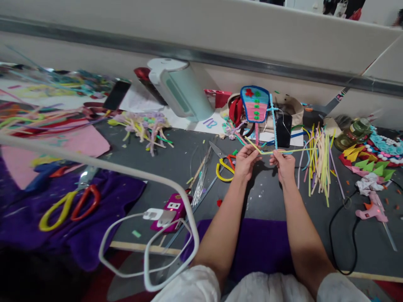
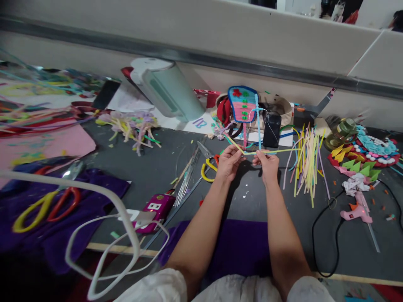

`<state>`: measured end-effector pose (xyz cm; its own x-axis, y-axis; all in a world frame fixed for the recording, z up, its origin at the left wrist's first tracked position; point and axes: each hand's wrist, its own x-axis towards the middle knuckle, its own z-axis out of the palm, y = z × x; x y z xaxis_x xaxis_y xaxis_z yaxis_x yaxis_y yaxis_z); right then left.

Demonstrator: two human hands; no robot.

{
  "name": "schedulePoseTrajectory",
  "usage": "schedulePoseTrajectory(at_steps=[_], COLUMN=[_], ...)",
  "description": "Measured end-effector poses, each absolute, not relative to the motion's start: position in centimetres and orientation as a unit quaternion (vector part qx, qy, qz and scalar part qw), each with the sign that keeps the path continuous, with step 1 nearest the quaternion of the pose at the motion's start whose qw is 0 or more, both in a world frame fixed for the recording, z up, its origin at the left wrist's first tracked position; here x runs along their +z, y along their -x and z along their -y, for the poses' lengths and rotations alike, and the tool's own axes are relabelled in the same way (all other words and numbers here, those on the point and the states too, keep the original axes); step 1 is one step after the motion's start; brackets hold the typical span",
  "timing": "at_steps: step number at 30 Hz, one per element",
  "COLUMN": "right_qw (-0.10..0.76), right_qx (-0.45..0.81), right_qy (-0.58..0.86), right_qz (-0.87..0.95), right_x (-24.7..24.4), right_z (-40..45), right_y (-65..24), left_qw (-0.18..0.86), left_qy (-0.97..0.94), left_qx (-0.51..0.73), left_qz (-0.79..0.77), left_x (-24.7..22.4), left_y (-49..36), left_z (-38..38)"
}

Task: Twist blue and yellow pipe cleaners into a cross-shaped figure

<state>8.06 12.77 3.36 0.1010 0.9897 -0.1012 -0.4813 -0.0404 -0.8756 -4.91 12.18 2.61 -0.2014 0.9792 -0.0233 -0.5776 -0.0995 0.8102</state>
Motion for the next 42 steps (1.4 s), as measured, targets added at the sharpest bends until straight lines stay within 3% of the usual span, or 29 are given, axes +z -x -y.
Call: schedulePoseTrajectory(at_steps=[15,22,31,42], right_qw=[0.573,0.549,0.519,0.466], right_qx=[0.619,0.621,0.695,0.777], right_qy=[0.389,0.376,0.320,0.242], right_qz=[0.370,0.416,0.382,0.347], right_x=[3.7,3.5,4.0,3.7], right_z=[-12.4,-12.3,-11.9,-11.3], right_y=[-8.4,-8.7,-8.7,-7.8], left_qw=[0.580,0.677,0.738,0.718], left_qy=[-0.271,-0.259,-0.203,-0.280], left_qx=[0.681,0.607,0.617,0.617], left_qz=[-0.356,-0.324,-0.184,-0.160], left_x=[3.2,3.7,3.6,4.5], left_y=[5.5,6.4,5.6,5.7], left_z=[-12.3,-12.1,-11.0,-10.1])
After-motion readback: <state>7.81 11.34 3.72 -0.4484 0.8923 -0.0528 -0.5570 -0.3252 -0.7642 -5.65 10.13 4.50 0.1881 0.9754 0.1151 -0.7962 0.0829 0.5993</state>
